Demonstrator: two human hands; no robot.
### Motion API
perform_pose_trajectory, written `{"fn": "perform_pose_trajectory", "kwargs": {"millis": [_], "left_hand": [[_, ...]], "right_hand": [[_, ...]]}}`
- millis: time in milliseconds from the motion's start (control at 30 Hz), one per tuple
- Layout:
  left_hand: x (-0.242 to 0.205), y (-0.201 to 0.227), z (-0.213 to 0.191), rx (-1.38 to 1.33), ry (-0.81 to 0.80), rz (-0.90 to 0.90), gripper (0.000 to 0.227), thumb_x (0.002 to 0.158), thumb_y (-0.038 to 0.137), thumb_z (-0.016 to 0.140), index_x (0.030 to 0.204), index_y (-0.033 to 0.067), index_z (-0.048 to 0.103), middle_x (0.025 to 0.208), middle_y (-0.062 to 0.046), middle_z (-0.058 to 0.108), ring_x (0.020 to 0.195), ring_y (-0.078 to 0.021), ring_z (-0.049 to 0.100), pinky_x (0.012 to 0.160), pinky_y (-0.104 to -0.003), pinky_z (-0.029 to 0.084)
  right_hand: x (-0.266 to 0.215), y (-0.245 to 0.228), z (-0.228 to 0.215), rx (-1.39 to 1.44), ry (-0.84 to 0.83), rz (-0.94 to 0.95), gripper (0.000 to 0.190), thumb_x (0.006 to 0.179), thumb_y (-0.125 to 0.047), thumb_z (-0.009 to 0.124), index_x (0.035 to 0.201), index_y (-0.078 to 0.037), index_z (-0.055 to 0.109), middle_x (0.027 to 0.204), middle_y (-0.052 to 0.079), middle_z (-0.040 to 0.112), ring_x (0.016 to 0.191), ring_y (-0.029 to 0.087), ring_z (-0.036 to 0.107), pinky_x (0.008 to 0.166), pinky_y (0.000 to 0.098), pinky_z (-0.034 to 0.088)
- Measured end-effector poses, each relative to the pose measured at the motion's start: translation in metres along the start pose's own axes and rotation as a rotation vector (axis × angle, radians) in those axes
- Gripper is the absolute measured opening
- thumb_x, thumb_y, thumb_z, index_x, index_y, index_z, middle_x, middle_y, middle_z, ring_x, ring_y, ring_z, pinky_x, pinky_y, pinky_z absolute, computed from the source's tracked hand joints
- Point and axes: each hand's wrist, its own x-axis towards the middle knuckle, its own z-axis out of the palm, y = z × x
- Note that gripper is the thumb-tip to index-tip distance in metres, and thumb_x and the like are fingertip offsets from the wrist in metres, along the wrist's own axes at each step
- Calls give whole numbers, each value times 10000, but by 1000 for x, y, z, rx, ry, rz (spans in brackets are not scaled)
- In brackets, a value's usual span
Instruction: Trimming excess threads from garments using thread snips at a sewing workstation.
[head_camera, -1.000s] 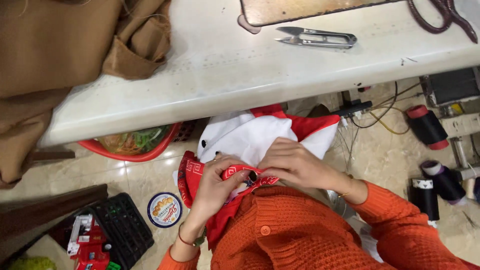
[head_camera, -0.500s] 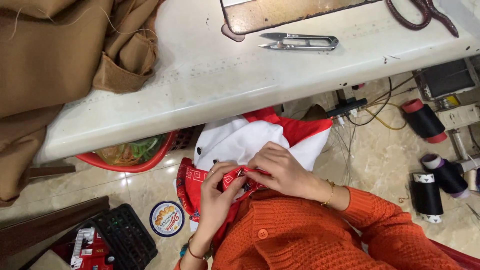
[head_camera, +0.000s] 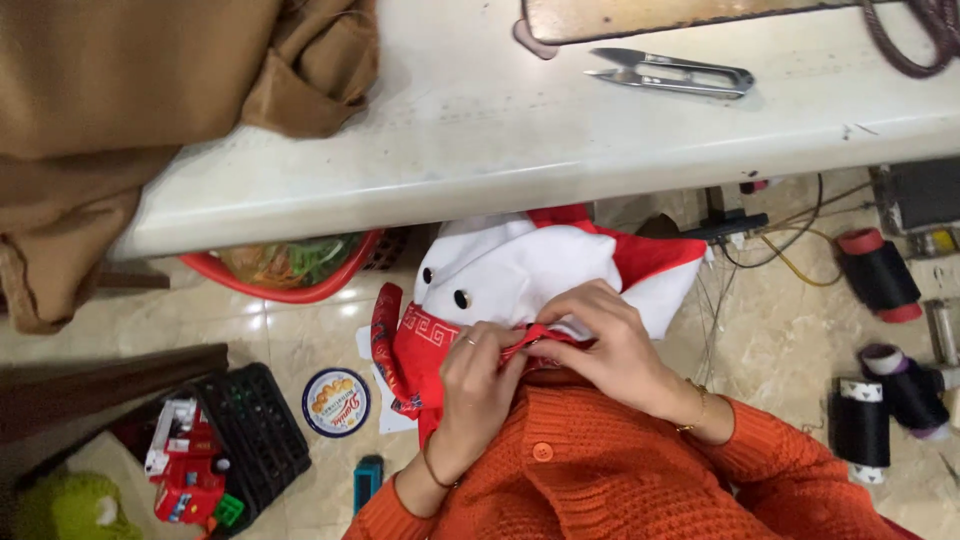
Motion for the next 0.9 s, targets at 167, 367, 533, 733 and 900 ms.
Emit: {"fn": "perform_pose_trajectory", "kwargs": {"millis": [167,367,533,733,900], "left_hand": [[-8,-10,11,117,101,143,80,891,75,752,946,108,705,864,-36,681,747,-256,707,681,-371,578],[11,6,0,134,120,174,95,922,48,721,946,67,631,1036,-105,723,738,-285,700,715,-390,577],[16,8,0,163,118,159,139,913,34,725,1028,50,649,928,-124,687,710,-319,688,675,-401,575],[10,-7,8,163,117,161,164,871,37,771,1013,48,690,752,-116,610,617,-322,659,616,-398,578],[-6,-26,20,207,122,216,121,857,76,789,929,67,693,713,-93,606,581,-288,649,612,-382,581]], "right_hand": [[-3,1,-1,71,62,84,239,759,-144,882,945,-111,736,916,38,774,884,274,725,777,406,566],[-9,0,11,-27,144,25,198,791,-49,823,961,-101,735,936,39,772,883,268,726,790,403,574],[-17,15,25,-180,207,-126,145,872,-79,769,1005,-105,719,975,42,765,902,248,739,868,419,548],[-10,6,24,-252,263,-208,168,865,-95,795,1012,-92,715,984,49,762,916,241,747,875,434,542],[-1,-10,14,-157,238,-169,245,795,-100,851,987,-45,709,935,114,763,840,283,740,761,436,584]]}}
